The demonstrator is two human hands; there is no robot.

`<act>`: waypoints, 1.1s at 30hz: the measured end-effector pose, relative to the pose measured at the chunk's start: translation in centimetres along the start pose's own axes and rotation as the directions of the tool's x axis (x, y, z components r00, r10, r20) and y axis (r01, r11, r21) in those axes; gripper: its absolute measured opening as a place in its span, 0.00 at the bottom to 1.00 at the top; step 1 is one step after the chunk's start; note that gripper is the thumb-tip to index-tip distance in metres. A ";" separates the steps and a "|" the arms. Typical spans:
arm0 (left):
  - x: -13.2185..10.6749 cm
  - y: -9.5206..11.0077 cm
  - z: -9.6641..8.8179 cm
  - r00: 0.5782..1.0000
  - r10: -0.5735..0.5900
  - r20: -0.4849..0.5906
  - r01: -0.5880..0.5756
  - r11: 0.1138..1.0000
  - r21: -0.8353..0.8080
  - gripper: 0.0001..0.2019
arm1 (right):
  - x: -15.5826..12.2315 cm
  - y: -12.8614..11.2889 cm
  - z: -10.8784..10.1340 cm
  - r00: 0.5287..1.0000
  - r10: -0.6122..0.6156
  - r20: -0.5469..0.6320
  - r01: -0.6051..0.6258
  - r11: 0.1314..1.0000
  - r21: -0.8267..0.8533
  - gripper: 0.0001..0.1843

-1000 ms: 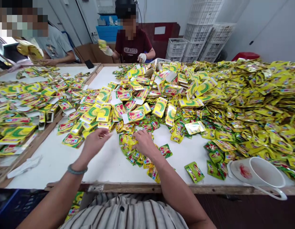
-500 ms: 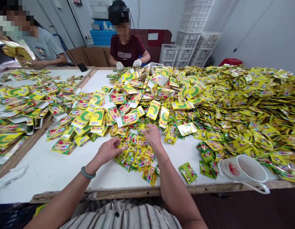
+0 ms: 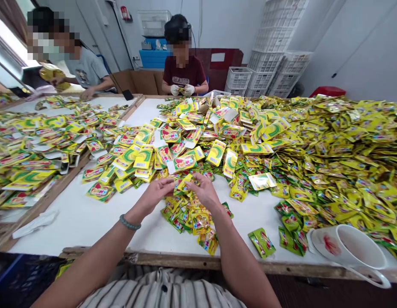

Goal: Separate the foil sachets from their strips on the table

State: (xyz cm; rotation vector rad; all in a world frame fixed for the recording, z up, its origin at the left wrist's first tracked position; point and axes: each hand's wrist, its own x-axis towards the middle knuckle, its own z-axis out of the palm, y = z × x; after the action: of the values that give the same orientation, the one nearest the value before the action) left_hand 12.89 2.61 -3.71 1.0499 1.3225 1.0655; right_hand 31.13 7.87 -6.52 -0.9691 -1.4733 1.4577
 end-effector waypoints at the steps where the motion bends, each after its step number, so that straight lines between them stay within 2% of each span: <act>1: 0.0 0.0 0.2 0.999 -0.016 0.042 0.019 0.998 -0.061 0.19 | -0.2 0.0 0.5 1.000 0.004 0.026 -0.004 1.000 -0.014 0.16; 4: -0.3 -0.2 0.4 0.999 -0.028 0.021 0.031 0.987 -0.160 0.19 | -0.4 0.1 1.2 0.998 -0.036 -0.054 0.027 0.986 -0.166 0.14; 7: -0.4 -0.5 0.0 0.998 -0.061 -0.017 0.058 0.985 -0.164 0.20 | -0.4 0.0 1.2 0.985 -0.121 -0.122 0.083 0.957 -0.278 0.12; 11: -0.4 -1.3 -0.5 0.998 -0.062 -0.009 0.060 0.992 -0.112 0.19 | -0.5 -0.7 1.5 0.992 -0.092 -0.087 0.078 0.986 -0.148 0.13; 17: -1.0 -1.2 0.6 0.997 -0.025 -0.070 0.006 0.967 -0.255 0.21 | -0.9 -0.9 3.1 0.954 0.032 -0.298 -0.055 0.996 -0.071 0.19; 19: -1.3 -0.9 1.1 0.997 -0.019 -0.074 -0.003 0.960 -0.281 0.19 | -1.1 -0.7 3.7 0.942 0.023 -0.334 -0.063 0.992 -0.109 0.19; 21: -1.4 -0.7 1.5 0.995 -0.013 -0.098 -0.013 0.965 -0.263 0.19 | -1.3 -0.4 4.2 0.936 -0.051 -0.348 -0.029 0.975 -0.221 0.18; 23: -1.3 -0.6 1.6 0.991 -0.011 -0.130 -0.021 0.971 -0.239 0.20 | -1.3 -0.3 4.4 0.936 -0.098 -0.339 0.002 0.962 -0.273 0.19; 24: -1.2 -0.6 1.5 0.990 -0.013 -0.138 -0.020 0.971 -0.238 0.21 | -1.3 -0.2 4.4 0.942 -0.087 -0.324 0.006 0.970 -0.242 0.20; 27: -1.0 -0.7 1.0 0.995 -0.040 -0.096 0.011 0.959 -0.284 0.21 | -1.1 -0.3 4.0 0.970 0.023 -0.241 -0.031 0.999 -0.030 0.22; 29: -0.9 -0.7 0.6 0.996 -0.055 -0.069 0.031 0.952 -0.303 0.20 | -1.0 -0.6 3.6 0.983 0.065 -0.172 -0.060 0.998 0.035 0.21; 31: -0.8 -0.8 0.3 0.997 -0.047 -0.064 0.027 0.958 -0.284 0.19 | -1.2 -1.0 3.3 0.996 0.062 -0.066 -0.064 0.997 -0.034 0.19; 33: -0.7 -0.8 0.2 0.998 -0.017 -0.066 0.001 0.974 -0.225 0.17 | -1.5 -1.4 3.3 0.999 0.038 0.028 -0.032 0.980 -0.195 0.16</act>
State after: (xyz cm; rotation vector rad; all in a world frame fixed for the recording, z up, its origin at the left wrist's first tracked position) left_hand 13.13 1.73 -4.35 0.8444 1.2252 1.2220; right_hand 28.61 5.22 -5.12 -1.0992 -1.6530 1.3774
